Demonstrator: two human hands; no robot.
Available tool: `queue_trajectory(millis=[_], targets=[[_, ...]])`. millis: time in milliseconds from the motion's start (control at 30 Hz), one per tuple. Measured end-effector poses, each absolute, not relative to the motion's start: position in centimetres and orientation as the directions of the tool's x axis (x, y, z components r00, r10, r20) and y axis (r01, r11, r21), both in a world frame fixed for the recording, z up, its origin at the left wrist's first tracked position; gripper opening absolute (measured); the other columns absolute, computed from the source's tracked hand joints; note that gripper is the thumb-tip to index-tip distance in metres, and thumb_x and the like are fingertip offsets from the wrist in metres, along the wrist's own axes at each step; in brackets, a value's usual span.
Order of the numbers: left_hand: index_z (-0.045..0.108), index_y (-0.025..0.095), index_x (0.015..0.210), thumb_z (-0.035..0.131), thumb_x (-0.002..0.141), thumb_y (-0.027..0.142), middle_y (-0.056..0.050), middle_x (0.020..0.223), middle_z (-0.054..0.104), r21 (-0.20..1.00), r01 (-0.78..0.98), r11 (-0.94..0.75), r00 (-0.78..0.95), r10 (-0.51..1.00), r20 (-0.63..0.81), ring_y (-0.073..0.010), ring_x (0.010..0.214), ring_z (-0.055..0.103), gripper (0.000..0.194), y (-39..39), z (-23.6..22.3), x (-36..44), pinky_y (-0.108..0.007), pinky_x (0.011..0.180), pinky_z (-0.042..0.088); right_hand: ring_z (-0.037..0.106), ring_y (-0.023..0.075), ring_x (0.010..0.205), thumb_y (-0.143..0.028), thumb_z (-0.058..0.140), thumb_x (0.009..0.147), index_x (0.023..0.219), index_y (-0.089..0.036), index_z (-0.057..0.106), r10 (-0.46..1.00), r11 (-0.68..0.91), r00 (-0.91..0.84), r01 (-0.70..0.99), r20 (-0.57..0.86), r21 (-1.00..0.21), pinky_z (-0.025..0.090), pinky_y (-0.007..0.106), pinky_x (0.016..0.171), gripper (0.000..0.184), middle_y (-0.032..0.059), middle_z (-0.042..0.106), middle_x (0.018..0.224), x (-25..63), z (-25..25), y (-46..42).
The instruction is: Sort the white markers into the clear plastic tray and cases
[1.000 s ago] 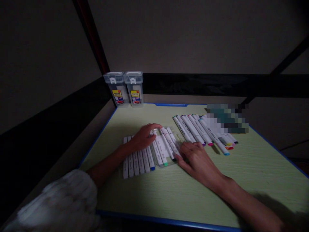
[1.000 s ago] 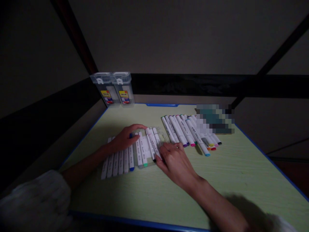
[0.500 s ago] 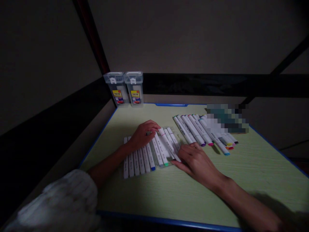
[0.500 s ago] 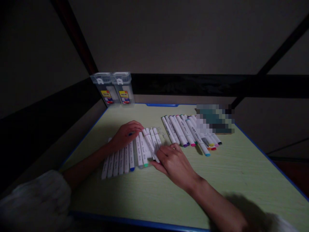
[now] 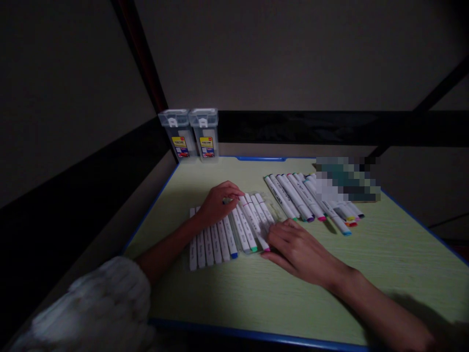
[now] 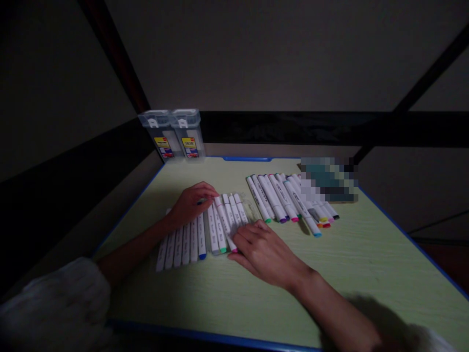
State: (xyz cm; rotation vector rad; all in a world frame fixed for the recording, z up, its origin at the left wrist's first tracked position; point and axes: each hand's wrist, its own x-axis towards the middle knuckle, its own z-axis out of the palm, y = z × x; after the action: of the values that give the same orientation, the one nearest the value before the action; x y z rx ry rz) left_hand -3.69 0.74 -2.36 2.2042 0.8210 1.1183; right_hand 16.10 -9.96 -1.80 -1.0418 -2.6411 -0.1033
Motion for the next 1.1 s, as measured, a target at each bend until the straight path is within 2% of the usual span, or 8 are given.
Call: queue_trajectory(millis=[233, 500, 700, 933, 1100], targets=[[0.065, 0.013, 0.076, 0.047, 0.068, 0.002, -0.003, 0.079, 0.061, 0.678, 0.338, -0.653, 0.472, 0.740, 0.479, -0.0108, 0.076, 0.057, 0.022, 0.69, -2.29, -3.73, -0.026, 0.072, 0.046, 0.048, 0.0154, 0.063, -0.029, 0.031, 0.090, 0.071, -0.016, 0.054, 0.618, 0.760, -0.714, 0.650, 0.330, -0.017, 0.031, 0.031, 0.066, 0.033, 0.0032, 0.055, 0.066, 16.10, -1.95, -10.14], [0.065, 0.014, 0.079, 0.046, 0.070, 0.004, -0.003, 0.081, 0.060, 0.649, 0.398, -0.649, 0.490, 0.748, 0.448, -0.0115, 0.079, 0.057, 0.023, 0.68, -2.13, -3.72, -0.027, 0.075, 0.046, 0.049, 0.0143, 0.059, -0.031, 0.032, 0.091, 0.069, -0.016, 0.053, 0.618, 0.754, -0.687, 0.656, 0.383, -0.040, 0.033, 0.030, 0.061, 0.034, 0.0022, 0.054, 0.063, 15.96, -1.87, -9.98], [0.064, 0.014, 0.083, 0.046, 0.072, 0.006, -0.004, 0.085, 0.060, 0.635, 0.422, -0.648, 0.516, 0.747, 0.419, -0.0120, 0.082, 0.057, 0.023, 0.50, -2.08, -3.69, -0.029, 0.078, 0.045, 0.053, 0.0153, 0.065, -0.031, 0.032, 0.091, 0.080, -0.015, 0.056, 0.625, 0.756, -0.675, 0.649, 0.391, -0.088, 0.036, 0.030, 0.063, 0.032, 0.0035, 0.058, 0.068, 15.92, -1.92, -9.93], [0.063, 0.013, 0.087, 0.047, 0.070, 0.007, -0.004, 0.090, 0.061, 0.617, 0.432, -0.658, 0.551, 0.734, 0.398, -0.0129, 0.085, 0.057, 0.024, 0.60, -2.27, -3.73, -0.031, 0.081, 0.045, 0.054, 0.0155, 0.064, -0.028, 0.037, 0.090, 0.095, -0.012, 0.060, 0.592, 0.773, -0.691, 0.632, 0.415, -0.050, 0.037, 0.030, 0.061, 0.029, 0.0038, 0.059, 0.069, 15.93, -1.96, -9.89], [0.063, 0.014, 0.087, 0.045, 0.070, 0.007, -0.004, 0.091, 0.060, 0.616, 0.430, -0.660, 0.561, 0.730, 0.391, -0.0133, 0.087, 0.056, 0.026, 0.70, -2.42, -3.79, -0.032, 0.083, 0.045, 0.055, 0.0149, 0.064, -0.032, 0.039, 0.089, 0.102, -0.011, 0.059, 0.563, 0.808, -0.758, 0.588, 0.331, -0.027, 0.039, 0.030, 0.063, 0.032, 0.0032, 0.061, 0.070, 16.35, -1.84, -9.84]])
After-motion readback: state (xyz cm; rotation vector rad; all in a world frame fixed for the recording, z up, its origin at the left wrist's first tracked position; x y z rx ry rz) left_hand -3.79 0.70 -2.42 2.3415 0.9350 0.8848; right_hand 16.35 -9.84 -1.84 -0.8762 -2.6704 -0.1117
